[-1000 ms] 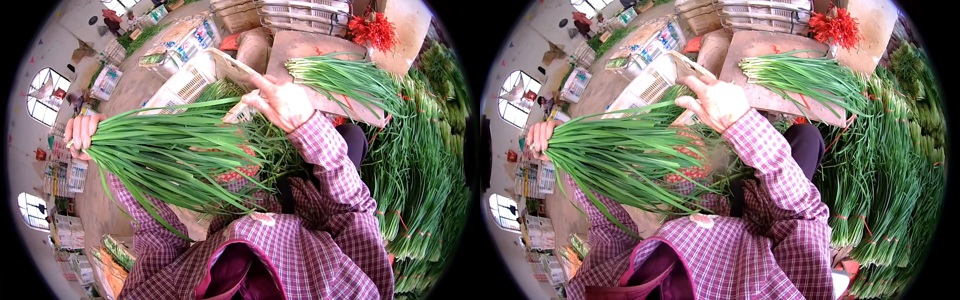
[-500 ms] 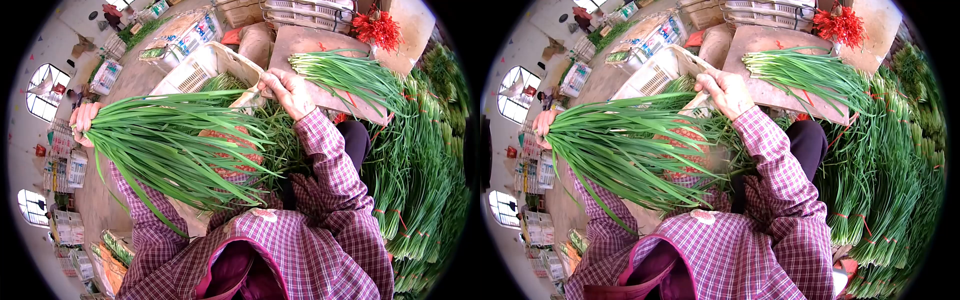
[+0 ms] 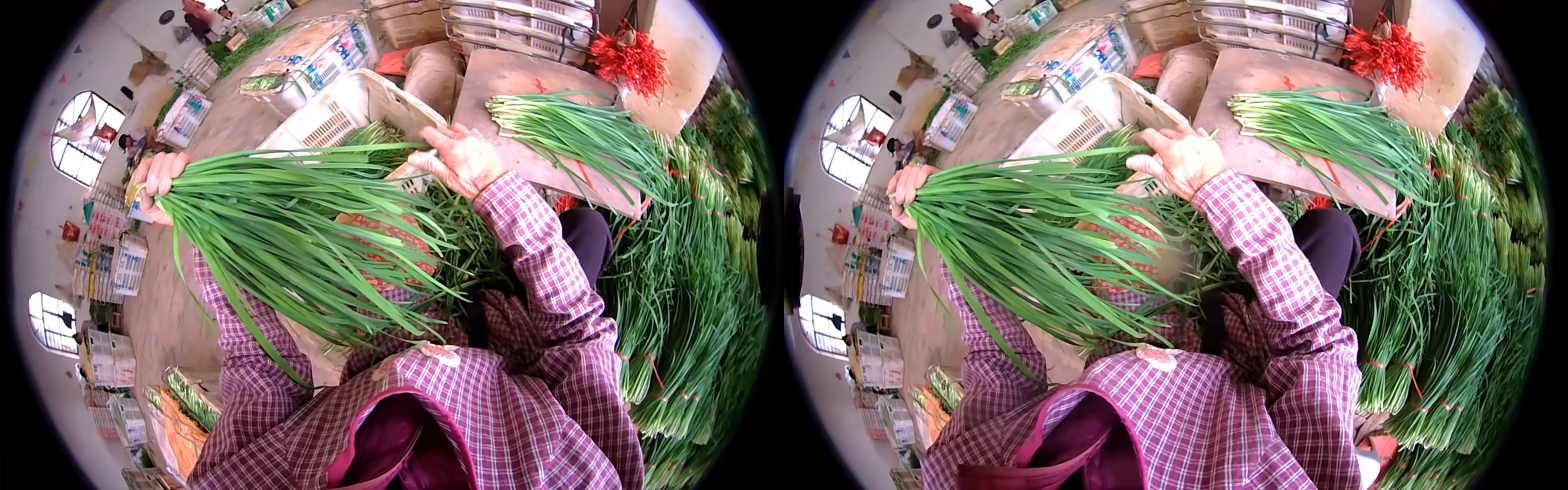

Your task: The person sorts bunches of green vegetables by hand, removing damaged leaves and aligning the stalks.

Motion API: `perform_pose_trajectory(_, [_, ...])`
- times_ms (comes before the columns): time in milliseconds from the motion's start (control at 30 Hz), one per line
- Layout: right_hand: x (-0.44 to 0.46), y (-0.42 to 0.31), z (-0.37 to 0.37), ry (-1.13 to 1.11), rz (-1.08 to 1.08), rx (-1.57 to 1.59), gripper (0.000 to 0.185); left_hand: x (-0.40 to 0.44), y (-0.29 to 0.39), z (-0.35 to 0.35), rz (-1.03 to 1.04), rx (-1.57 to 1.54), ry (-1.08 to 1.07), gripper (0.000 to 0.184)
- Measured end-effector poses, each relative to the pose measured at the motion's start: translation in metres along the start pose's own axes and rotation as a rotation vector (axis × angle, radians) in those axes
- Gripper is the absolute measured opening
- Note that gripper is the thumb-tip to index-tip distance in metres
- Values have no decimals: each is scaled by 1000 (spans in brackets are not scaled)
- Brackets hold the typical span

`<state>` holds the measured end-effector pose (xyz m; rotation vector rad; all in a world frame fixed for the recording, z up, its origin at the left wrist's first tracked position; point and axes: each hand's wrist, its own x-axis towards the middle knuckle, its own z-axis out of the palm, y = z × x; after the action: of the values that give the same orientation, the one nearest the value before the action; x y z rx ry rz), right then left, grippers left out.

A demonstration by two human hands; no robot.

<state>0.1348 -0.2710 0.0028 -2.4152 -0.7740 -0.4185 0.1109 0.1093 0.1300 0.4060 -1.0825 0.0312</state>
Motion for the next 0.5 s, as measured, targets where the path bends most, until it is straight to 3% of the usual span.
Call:
perform_pose_trajectory(33, [-1, -5, 2, 94, -60, -13, 35, 1, 2, -1, 4, 5, -3, 19])
perform_pose_trajectory(133, [4, 7, 25, 5, -135, 203, 30, 1, 5, -8, -30, -40, -23, 21])
perform_pose_trajectory(233, [-3, -2, 20, 88, -24, 488, 29, -2, 16, -16, 32, 79, 23, 21])
perform_pose_trajectory(333, [-10, -2, 10, 162, 119, 888, 29, 2, 13, -15, -74, 46, 56, 19])
perform_pose_trajectory(467, [-9, 9, 4, 366, 291, 1258, 29, 12, -3, -13, -105, 36, 89, 20])
perform_pose_trajectory(500, [-7, 24, 11, 560, 222, 1263, 26, 12, 4, -15, -85, 54, 128, 20])
